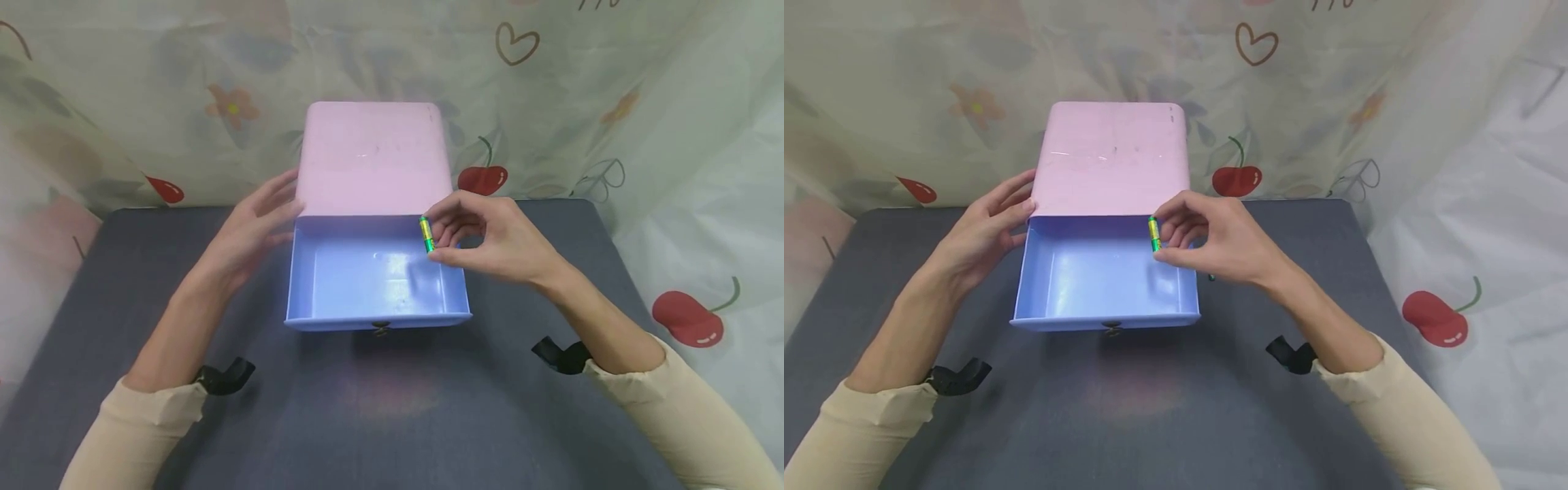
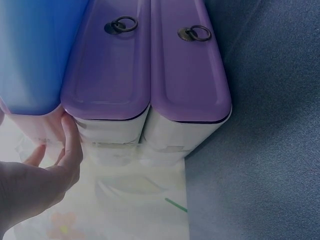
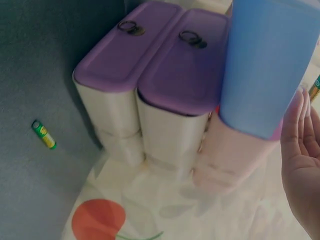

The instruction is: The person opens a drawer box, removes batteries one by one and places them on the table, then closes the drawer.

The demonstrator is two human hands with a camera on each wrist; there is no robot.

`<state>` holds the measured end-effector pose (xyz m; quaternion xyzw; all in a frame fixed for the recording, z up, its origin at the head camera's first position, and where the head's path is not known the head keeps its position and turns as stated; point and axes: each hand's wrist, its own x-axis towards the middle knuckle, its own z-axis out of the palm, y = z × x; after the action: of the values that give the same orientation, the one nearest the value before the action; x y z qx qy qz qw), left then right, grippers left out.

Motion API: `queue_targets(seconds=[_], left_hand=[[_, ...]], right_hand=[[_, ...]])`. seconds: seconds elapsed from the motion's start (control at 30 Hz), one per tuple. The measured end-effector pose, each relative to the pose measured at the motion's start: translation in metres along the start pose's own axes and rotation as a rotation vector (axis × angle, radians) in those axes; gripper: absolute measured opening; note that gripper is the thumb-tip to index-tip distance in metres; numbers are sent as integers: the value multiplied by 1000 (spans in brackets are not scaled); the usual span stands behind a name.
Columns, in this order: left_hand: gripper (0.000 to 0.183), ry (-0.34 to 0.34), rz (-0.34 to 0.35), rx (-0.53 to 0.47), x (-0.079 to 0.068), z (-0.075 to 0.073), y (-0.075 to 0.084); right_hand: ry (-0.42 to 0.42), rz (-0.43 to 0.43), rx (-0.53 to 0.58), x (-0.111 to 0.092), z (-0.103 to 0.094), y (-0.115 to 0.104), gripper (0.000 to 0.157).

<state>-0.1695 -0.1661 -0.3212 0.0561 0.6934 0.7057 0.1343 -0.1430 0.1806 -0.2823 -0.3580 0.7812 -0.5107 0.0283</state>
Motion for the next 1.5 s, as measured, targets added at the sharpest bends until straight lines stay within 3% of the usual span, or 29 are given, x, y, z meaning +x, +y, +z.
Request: queue_targets(seconds=[0.73, 1.13, 1.5], left_hand=[[71, 2, -1, 18, 0, 0, 1], [70, 3, 0, 10, 0, 0, -1], [71, 9, 3, 10, -1, 1, 0]], right_hand=[[162, 100, -107, -33, -39, 20, 43], [213, 176, -119, -44, -47, 42, 42], [252, 136, -136, -50, -44, 61, 42]])
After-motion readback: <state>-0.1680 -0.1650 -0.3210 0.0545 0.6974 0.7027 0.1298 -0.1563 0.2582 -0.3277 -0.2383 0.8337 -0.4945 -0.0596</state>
